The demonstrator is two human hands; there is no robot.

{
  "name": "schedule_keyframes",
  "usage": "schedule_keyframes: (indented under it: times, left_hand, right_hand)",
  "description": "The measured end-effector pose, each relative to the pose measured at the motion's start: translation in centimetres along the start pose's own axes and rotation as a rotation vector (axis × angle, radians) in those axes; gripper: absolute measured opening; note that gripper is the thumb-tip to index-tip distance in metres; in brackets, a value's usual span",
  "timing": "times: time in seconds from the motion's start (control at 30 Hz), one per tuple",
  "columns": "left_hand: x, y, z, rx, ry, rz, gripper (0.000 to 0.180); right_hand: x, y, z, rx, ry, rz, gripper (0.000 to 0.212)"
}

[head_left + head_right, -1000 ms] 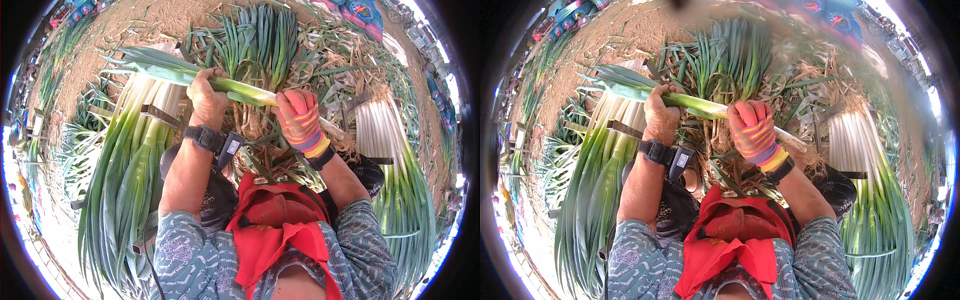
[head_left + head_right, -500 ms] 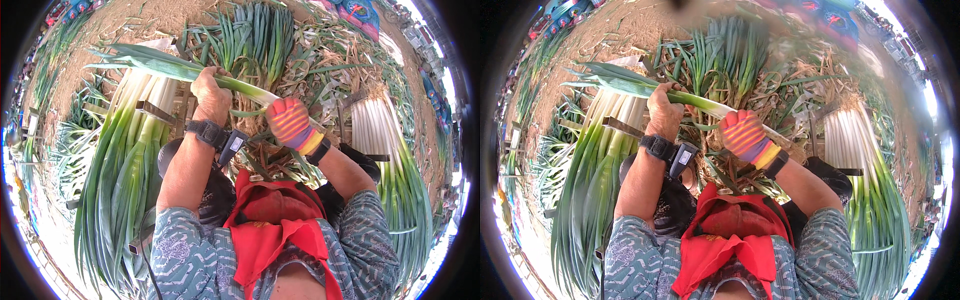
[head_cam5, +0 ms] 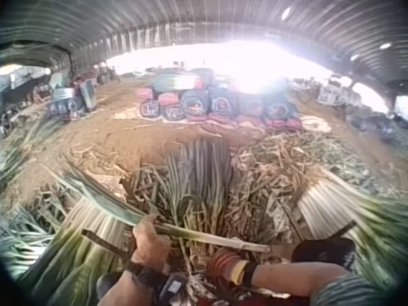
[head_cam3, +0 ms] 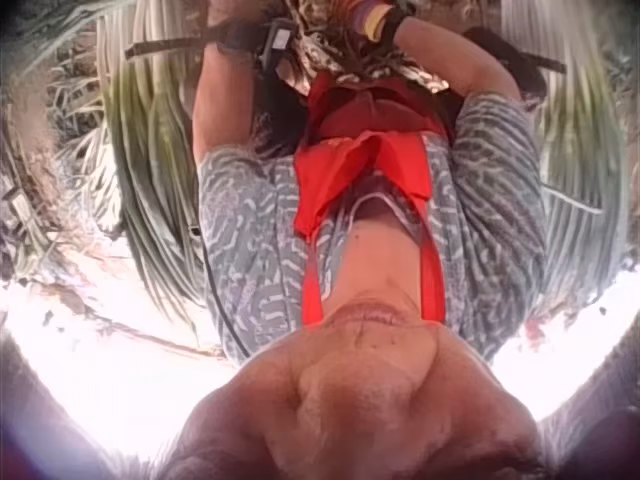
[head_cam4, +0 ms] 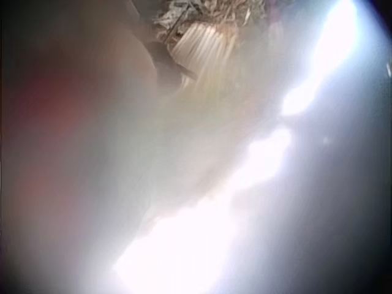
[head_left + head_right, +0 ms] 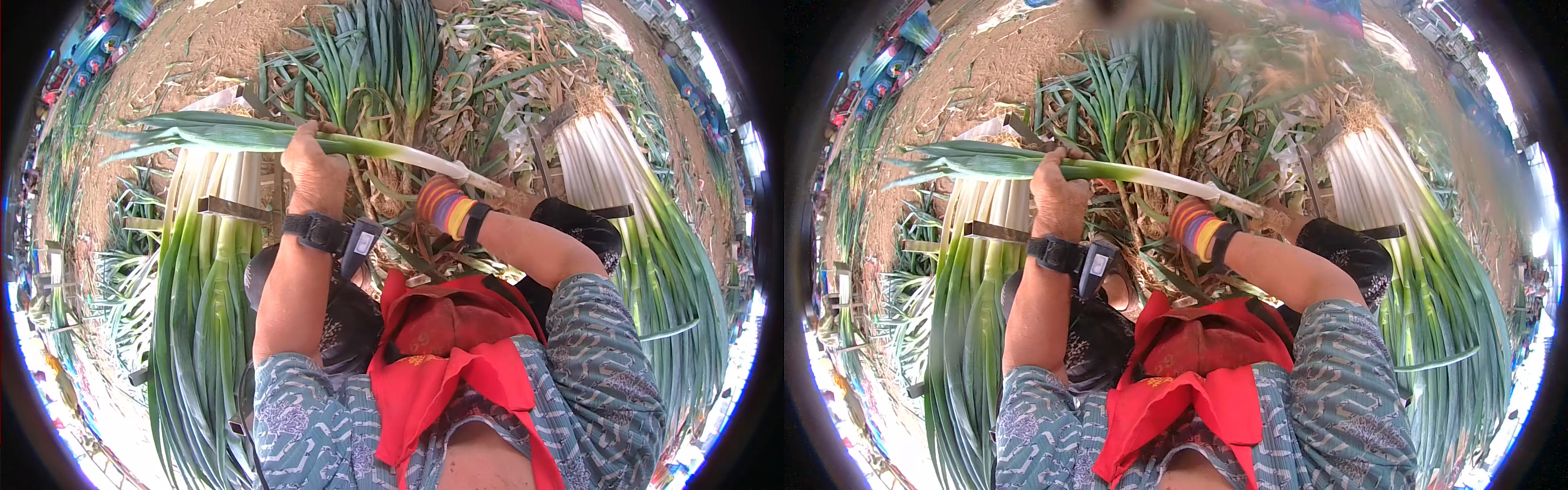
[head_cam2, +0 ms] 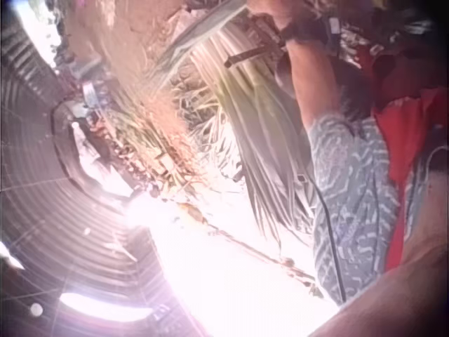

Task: The recorder is cleaning and preparing large green onions (leeks) by stripping the outer layers and organizing them into bunches.

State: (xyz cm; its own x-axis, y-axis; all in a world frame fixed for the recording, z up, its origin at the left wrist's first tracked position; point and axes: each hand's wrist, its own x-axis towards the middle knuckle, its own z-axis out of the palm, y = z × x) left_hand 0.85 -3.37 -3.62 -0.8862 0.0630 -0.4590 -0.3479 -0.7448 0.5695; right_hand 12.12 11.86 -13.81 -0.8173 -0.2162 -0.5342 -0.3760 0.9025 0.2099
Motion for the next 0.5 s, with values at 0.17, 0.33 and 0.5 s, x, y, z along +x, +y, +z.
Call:
schedule_keyframes:
  times: [0.17, 0.33, 0.5]
  left_hand:
    - [0.2, 1.9, -1.3, -0.032, -0.042, -0.039, 0.011]
    - [-3.7, 3.7, 0.4, 0.012, -0.136, -0.039, 0.010]
    - [-8.2, 2.9, -0.7, 0.093, -0.315, -0.011, 0.012]
  right_hand:
    - [-1.8, 1.4, 4.5, 0.021, 0.083, -0.133, 0.009]
    - [-2.1, 3.9, 14.3, -0.379, 0.334, -0.257, 0.014]
    - [-1.1, 5.6, 19.5, -1.081, 0.247, -0.366, 0.013]
